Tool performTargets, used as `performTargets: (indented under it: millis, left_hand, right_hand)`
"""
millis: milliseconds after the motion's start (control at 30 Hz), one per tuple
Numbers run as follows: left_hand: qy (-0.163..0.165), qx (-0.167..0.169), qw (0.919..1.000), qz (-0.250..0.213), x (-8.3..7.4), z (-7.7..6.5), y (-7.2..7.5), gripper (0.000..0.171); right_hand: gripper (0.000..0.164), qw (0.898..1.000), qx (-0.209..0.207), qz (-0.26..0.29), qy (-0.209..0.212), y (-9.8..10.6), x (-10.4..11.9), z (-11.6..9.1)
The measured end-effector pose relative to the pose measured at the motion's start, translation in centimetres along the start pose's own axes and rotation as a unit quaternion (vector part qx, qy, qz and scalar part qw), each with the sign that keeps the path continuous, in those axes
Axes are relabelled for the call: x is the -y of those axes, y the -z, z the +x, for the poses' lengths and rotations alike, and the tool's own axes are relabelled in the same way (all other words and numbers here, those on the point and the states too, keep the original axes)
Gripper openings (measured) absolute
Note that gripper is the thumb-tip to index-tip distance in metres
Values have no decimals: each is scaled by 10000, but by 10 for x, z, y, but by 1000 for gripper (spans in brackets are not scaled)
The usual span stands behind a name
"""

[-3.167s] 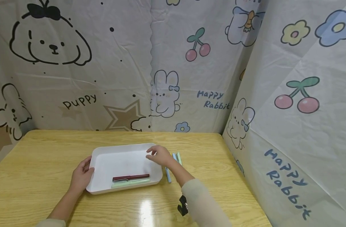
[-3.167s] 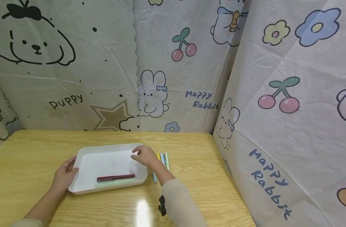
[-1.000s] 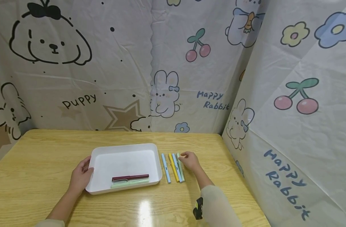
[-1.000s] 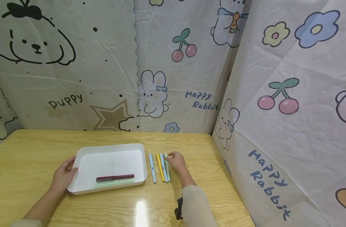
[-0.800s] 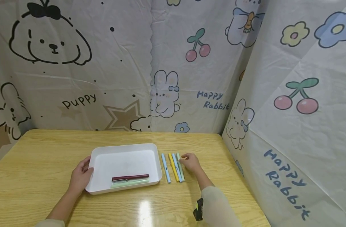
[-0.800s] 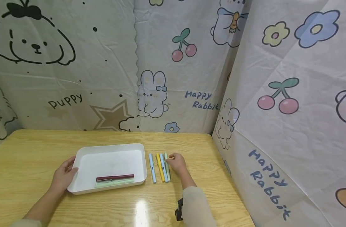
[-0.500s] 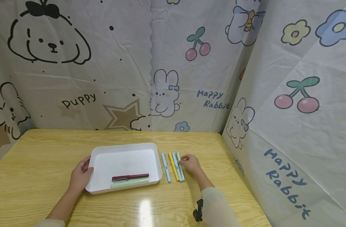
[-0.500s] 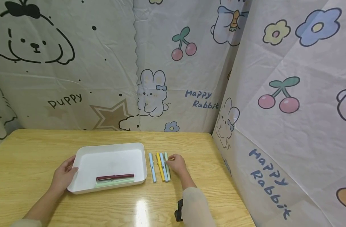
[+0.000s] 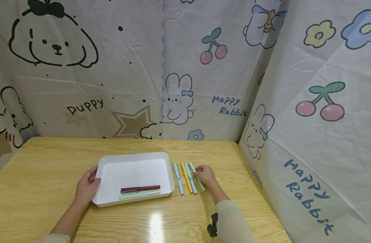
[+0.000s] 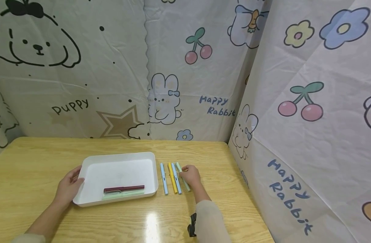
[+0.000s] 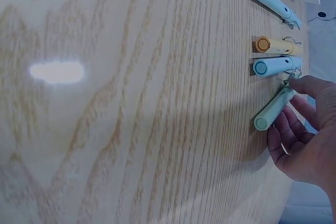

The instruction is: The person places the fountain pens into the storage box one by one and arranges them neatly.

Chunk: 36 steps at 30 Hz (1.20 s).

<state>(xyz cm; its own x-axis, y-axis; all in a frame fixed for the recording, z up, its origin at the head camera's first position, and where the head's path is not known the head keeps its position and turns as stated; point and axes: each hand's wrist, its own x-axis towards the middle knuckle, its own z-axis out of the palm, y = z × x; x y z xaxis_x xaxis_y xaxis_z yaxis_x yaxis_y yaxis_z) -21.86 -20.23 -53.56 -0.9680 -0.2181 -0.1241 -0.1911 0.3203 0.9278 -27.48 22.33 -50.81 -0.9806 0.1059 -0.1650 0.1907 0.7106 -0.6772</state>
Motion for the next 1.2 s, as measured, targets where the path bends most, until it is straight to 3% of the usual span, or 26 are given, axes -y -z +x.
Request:
performTargets:
  millis: [500,1200]
  left_hand:
    - [125,107,9999,31,-4,-4,1,56]
    - [67,34,10000,34,-4,-3,0,56]
  right_hand:
    - [27,9999,-5,-89,-90,-2,0,-1]
    - [26,9994,-1,-13,346,13,-1,1]
